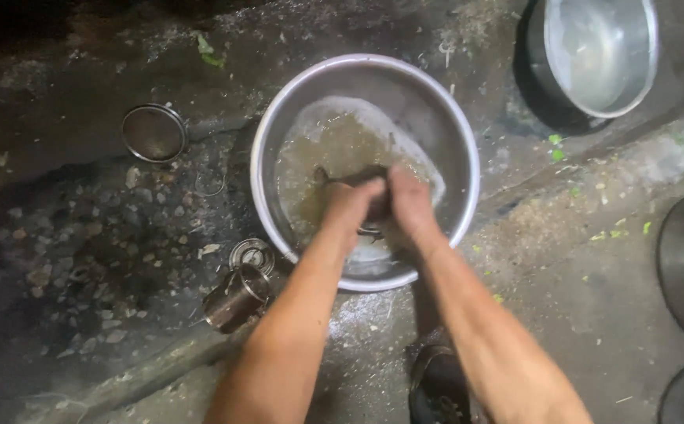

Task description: Washing small metal cups by hand in a basin of water at ground level.

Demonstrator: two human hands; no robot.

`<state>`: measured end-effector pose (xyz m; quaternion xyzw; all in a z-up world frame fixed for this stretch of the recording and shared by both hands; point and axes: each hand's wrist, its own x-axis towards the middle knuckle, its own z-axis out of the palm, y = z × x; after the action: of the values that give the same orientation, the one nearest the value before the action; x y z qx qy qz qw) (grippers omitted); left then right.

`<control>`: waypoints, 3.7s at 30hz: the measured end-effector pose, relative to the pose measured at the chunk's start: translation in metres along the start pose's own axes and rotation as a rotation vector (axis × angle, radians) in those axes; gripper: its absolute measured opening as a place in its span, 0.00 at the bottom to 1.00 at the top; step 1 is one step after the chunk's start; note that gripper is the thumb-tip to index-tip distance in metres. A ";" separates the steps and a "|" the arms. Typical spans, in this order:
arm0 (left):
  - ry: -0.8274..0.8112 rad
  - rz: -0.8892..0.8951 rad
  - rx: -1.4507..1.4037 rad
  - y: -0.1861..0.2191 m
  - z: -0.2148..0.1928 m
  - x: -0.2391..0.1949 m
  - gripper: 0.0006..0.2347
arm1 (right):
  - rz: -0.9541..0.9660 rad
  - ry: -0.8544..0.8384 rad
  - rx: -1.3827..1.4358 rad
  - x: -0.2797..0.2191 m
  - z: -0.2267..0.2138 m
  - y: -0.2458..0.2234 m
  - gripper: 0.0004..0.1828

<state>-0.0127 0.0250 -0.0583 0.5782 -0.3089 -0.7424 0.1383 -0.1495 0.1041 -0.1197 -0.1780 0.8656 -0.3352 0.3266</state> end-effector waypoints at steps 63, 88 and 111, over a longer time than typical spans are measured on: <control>-0.289 -0.256 -0.665 0.036 -0.034 0.009 0.39 | -0.999 -0.541 -0.723 -0.112 -0.144 -0.246 0.25; 0.004 0.251 -0.245 0.062 -0.027 -0.059 0.22 | -0.852 -0.483 -0.436 -0.048 -0.072 -0.158 0.06; 0.096 0.482 -0.143 0.082 -0.041 -0.077 0.21 | -0.657 -0.521 -0.105 -0.076 -0.091 -0.193 0.15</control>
<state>0.0360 -0.0074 0.0466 0.5113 -0.3778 -0.6795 0.3664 -0.1396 0.0488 0.0990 -0.5399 0.6673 -0.3207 0.4005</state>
